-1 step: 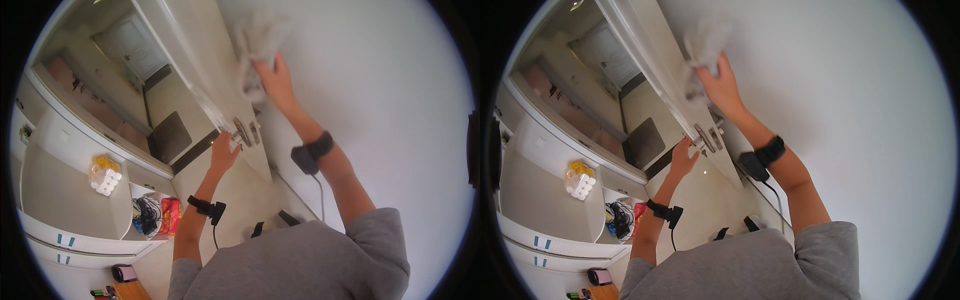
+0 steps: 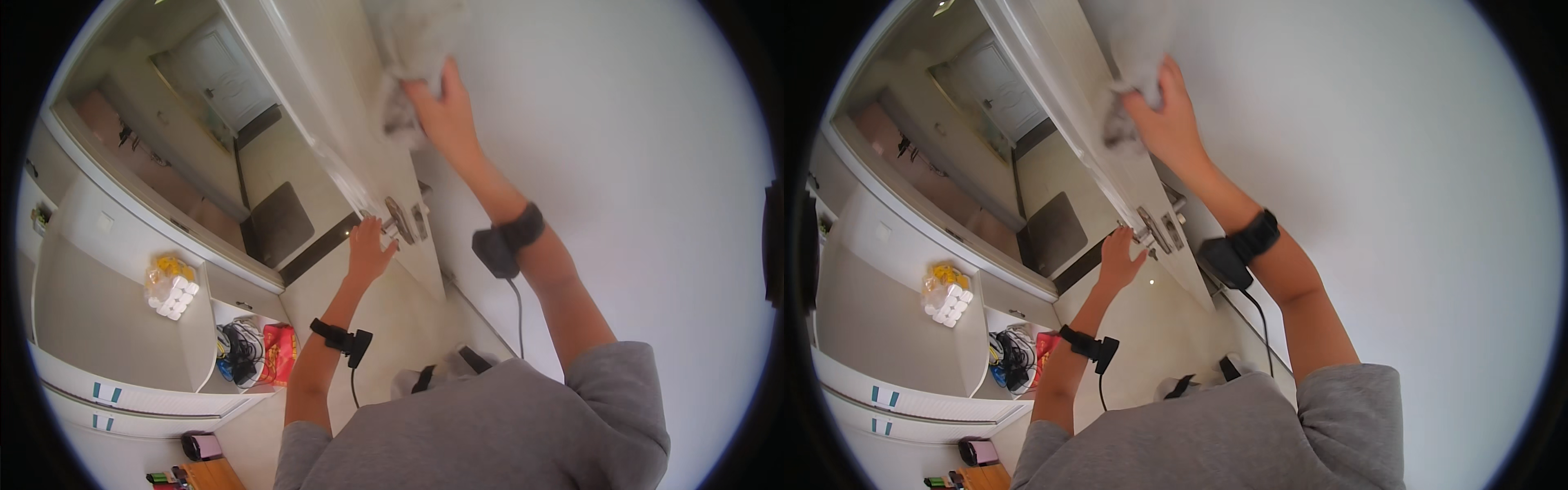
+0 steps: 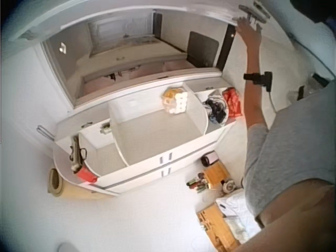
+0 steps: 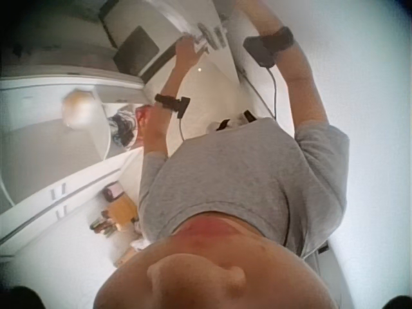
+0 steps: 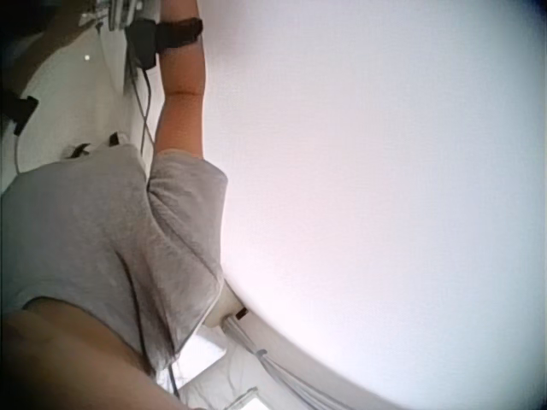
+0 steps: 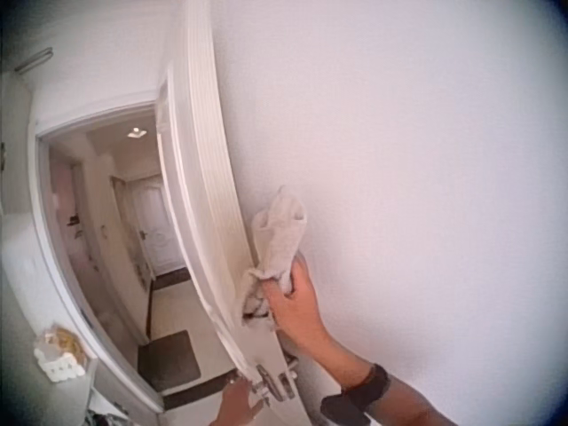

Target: The person cleans various surfaces in a bedroom using a cloth. They wipe the window frame, a door, and a cabinet, moving items like a package of tissues to clean underneath.

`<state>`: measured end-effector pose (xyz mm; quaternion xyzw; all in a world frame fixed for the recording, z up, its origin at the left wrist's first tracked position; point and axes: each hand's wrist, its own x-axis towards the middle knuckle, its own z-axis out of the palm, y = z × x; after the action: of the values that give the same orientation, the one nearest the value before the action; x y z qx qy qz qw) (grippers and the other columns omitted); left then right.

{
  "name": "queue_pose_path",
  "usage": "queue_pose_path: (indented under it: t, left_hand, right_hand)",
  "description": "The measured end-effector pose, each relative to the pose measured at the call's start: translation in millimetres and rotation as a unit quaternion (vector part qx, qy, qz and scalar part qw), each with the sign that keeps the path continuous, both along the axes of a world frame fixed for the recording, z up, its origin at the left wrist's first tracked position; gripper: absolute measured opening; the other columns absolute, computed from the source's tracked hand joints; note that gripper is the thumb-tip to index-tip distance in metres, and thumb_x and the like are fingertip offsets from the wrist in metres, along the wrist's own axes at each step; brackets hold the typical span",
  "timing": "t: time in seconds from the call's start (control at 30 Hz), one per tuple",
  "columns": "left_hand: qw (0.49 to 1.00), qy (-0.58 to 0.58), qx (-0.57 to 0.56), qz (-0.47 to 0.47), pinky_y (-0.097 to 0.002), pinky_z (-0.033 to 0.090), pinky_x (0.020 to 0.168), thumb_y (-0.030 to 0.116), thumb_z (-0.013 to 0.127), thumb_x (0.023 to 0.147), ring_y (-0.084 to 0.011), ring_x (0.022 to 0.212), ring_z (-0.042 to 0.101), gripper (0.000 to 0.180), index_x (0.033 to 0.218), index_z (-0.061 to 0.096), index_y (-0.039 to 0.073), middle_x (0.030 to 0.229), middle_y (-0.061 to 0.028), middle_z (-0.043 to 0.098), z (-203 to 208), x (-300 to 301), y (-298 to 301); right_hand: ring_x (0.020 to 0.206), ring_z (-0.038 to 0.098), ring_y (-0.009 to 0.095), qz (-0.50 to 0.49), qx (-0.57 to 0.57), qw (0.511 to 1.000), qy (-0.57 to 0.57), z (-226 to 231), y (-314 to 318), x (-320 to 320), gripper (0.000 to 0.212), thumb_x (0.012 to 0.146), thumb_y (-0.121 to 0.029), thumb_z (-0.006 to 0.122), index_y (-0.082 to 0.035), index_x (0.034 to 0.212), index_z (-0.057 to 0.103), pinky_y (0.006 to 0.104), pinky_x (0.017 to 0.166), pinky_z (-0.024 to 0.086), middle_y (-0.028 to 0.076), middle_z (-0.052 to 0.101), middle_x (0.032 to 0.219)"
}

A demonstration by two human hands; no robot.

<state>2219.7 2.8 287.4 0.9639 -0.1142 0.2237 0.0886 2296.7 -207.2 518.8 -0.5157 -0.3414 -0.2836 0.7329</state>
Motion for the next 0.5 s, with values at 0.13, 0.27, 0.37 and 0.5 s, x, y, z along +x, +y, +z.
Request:
queue_pose_path:
  t: [0.13,0.27,0.37,0.5]
  left_hand:
    - [0.991,0.120,0.046,0.037,-0.0513,0.016,0.110,0.043,0.057,0.083,-0.0335,0.131,0.032,0.069,0.129,0.041,-0.006,0.134,-0.0210,0.043,-25,31,3]
    - [0.997,0.039,-0.009,-0.063,-0.0511,0.027,0.104,0.030,0.059,0.085,-0.0334,0.103,0.050,0.034,0.097,0.057,-0.001,0.094,-0.0164,0.056,-40,54,7]
    - [0.995,0.018,-0.031,-0.097,-0.0495,0.033,0.100,0.023,0.060,0.085,-0.0329,0.086,0.053,0.023,0.078,0.054,0.002,0.077,-0.0146,0.052,-47,61,11]
    - [0.991,-0.012,-0.059,-0.120,-0.0485,0.035,0.099,0.023,0.062,0.083,-0.0324,0.083,0.053,0.023,0.081,0.053,0.002,0.078,-0.0130,0.053,-44,54,24]
  right_hand:
    - [0.124,0.035,0.037,-0.195,-0.123,0.966,-0.118,28,42,21,0.060,0.080,-0.019,0.067,0.002,0.129,0.040,0.0411,0.101,0.034,0.025,0.033,0.135]
    - [0.122,0.032,0.044,-0.249,-0.174,0.953,-0.016,-49,60,9,0.074,0.077,-0.018,0.070,0.007,0.133,0.028,0.0465,0.101,0.031,0.031,0.029,0.133]
    - [0.113,0.036,0.042,-0.273,-0.159,0.946,0.073,-101,74,8,0.067,0.076,-0.017,0.070,0.007,0.125,0.031,0.0453,0.096,0.034,0.028,0.031,0.126]
    - [0.109,0.037,0.042,-0.332,-0.130,0.927,0.117,-127,95,7,0.062,0.076,-0.016,0.069,0.007,0.120,0.032,0.0480,0.095,0.032,0.028,0.032,0.122]
